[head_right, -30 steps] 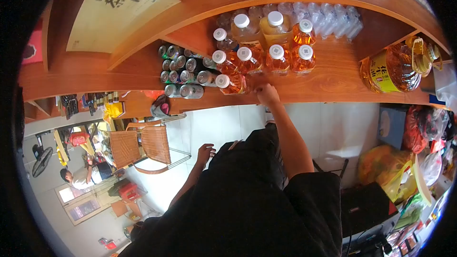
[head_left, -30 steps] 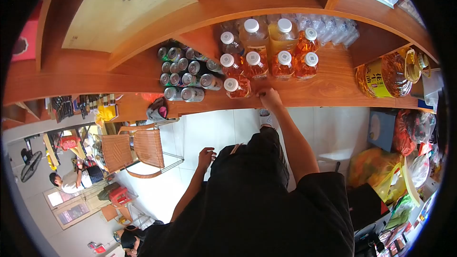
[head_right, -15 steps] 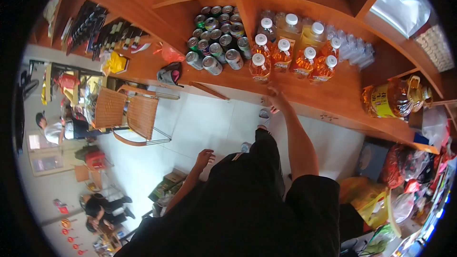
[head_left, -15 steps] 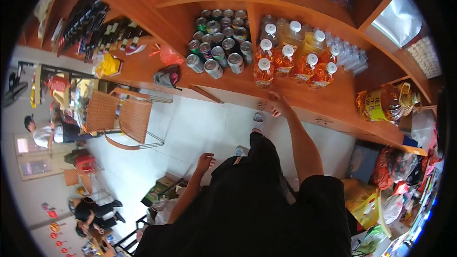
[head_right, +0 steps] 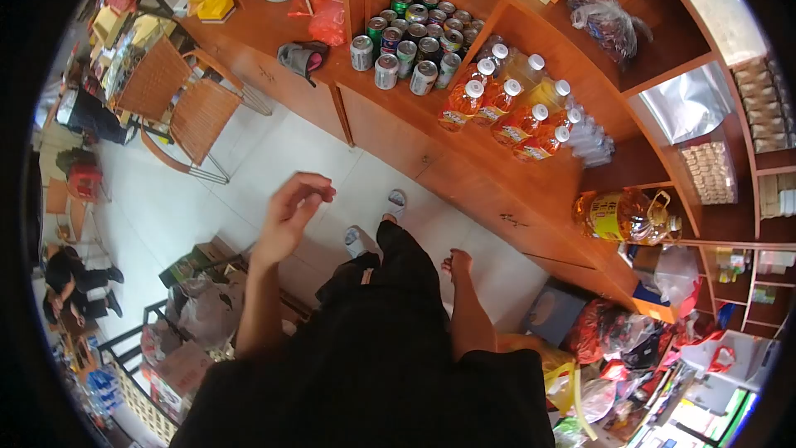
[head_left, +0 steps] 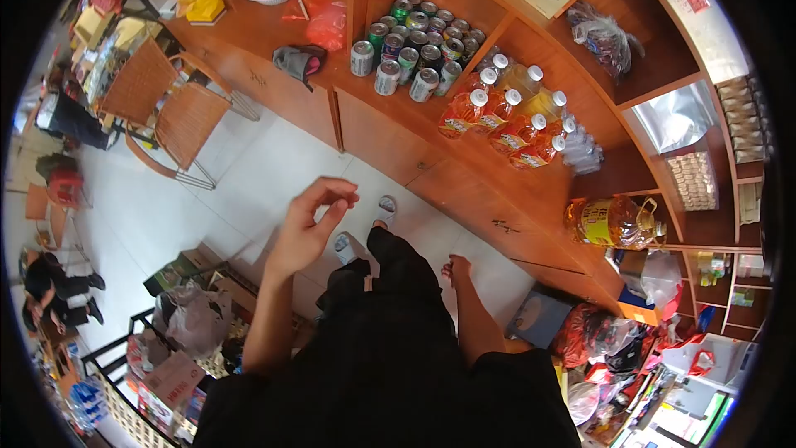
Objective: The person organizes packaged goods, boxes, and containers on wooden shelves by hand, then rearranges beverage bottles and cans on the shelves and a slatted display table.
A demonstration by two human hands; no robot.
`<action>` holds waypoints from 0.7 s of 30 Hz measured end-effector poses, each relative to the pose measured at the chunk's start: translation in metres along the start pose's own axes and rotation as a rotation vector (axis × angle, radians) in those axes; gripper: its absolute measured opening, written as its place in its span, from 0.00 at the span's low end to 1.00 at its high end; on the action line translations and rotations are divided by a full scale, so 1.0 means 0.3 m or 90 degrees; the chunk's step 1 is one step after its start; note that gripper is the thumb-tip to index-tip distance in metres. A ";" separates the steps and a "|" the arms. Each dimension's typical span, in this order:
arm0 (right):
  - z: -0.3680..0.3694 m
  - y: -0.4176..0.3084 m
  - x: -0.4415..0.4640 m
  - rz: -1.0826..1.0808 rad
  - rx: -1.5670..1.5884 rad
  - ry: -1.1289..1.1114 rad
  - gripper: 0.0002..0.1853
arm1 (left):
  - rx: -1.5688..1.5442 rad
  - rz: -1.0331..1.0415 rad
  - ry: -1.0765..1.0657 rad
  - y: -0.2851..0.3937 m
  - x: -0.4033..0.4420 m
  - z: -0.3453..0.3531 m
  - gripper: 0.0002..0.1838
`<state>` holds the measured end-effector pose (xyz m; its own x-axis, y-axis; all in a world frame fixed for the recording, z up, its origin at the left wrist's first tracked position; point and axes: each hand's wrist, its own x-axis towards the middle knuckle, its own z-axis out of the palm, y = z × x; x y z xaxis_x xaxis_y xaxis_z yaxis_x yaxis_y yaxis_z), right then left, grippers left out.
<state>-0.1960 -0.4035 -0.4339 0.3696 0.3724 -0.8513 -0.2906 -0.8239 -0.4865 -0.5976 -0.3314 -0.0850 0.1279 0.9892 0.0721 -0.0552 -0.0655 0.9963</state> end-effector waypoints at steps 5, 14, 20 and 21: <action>-0.146 0.094 -0.003 0.056 0.070 0.049 0.06 | -0.063 0.404 -0.076 0.497 -0.081 0.074 0.23; -0.078 0.071 0.034 -0.290 -0.151 0.008 0.08 | -0.265 0.507 -0.100 0.895 -0.155 0.547 0.03; -0.255 0.071 0.054 -0.242 0.017 0.016 0.07 | -0.269 0.627 -0.123 0.947 -0.108 0.875 0.03; -0.296 0.102 0.084 -0.250 0.046 0.022 0.06 | -0.266 0.641 -0.132 0.954 -0.100 0.925 0.03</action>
<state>-0.1173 -0.4571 -0.4527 0.4939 0.6370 -0.5919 -0.1822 -0.5898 -0.7868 -0.3425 -0.4161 0.2109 -0.0019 0.4655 0.8851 -0.5522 -0.7384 0.3872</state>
